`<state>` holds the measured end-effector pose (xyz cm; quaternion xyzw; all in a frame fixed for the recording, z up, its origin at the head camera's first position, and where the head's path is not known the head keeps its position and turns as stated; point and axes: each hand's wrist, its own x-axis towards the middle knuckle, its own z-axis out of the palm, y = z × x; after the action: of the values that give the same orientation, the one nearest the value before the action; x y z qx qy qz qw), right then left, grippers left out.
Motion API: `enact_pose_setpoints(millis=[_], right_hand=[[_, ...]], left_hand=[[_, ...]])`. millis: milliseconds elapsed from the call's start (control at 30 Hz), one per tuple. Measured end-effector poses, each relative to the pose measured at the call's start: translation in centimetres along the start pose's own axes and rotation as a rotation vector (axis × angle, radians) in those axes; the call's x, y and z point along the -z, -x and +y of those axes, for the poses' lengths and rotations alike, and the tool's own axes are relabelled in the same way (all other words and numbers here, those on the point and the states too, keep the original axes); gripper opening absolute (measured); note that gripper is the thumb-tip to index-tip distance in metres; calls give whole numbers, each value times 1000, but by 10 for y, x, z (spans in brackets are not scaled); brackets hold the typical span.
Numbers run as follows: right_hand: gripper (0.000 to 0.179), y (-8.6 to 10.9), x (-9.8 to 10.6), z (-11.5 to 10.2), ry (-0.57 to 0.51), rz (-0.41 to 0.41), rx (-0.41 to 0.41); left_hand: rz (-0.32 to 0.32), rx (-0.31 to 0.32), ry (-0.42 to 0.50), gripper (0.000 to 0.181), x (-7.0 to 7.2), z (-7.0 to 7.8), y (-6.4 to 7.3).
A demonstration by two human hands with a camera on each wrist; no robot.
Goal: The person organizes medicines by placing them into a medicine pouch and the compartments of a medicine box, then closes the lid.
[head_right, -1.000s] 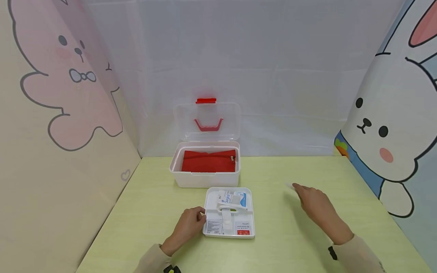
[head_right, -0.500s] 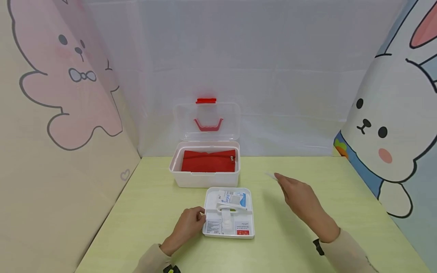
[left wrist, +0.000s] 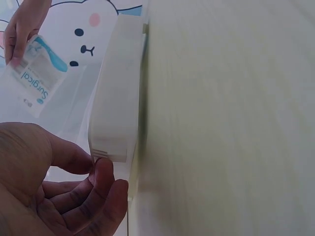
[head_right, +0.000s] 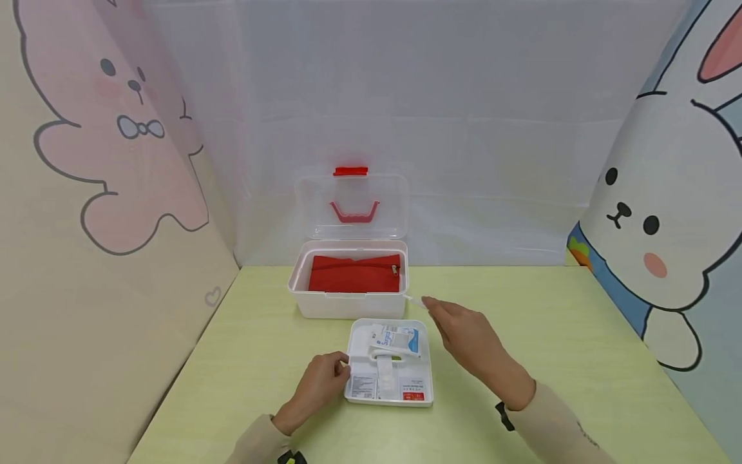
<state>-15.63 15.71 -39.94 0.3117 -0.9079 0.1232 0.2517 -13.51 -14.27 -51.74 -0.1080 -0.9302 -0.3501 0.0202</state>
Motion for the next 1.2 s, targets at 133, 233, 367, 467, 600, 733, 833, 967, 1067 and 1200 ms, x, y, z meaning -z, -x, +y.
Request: enact_pose_setpoints(millis=[133,233,367,467,600,733,833,967,1067,1200], right_hand=[[42,-5,-10,-13,-21,-62,2],[42,-9,-16,-21,-31,-100,-2],[40,-13,-26,-30,-41,-134,6],[38,-15,-35,-37,-47,-177,-6],[37,-17,-50,-45,-63,-255,-52],[35,-15,-66,-47,-60,-292,-54],[34,-13,-74,-46,-48,-310,-39],[35,-11,-81,-46,-56,-365,-66],[37,-10,-84,-47,-67,-397,-75],[39,-9,-88,-47,-69,-423,-67]], left_hand=[[-3,4,2,18,0,0,1],[-5,6,4,18,-1,0,1],[-3,5,-1,18,-1,-1,1],[-1,3,-3,17,-1,-2,1],[3,-2,-2,17,-2,-2,1],[3,-6,-5,17,-2,-2,1],[-1,-7,-10,18,-2,-1,1],[-3,-13,-10,17,-1,0,1],[-1,-18,-8,17,0,1,2],[1,-16,-11,17,0,1,2]])
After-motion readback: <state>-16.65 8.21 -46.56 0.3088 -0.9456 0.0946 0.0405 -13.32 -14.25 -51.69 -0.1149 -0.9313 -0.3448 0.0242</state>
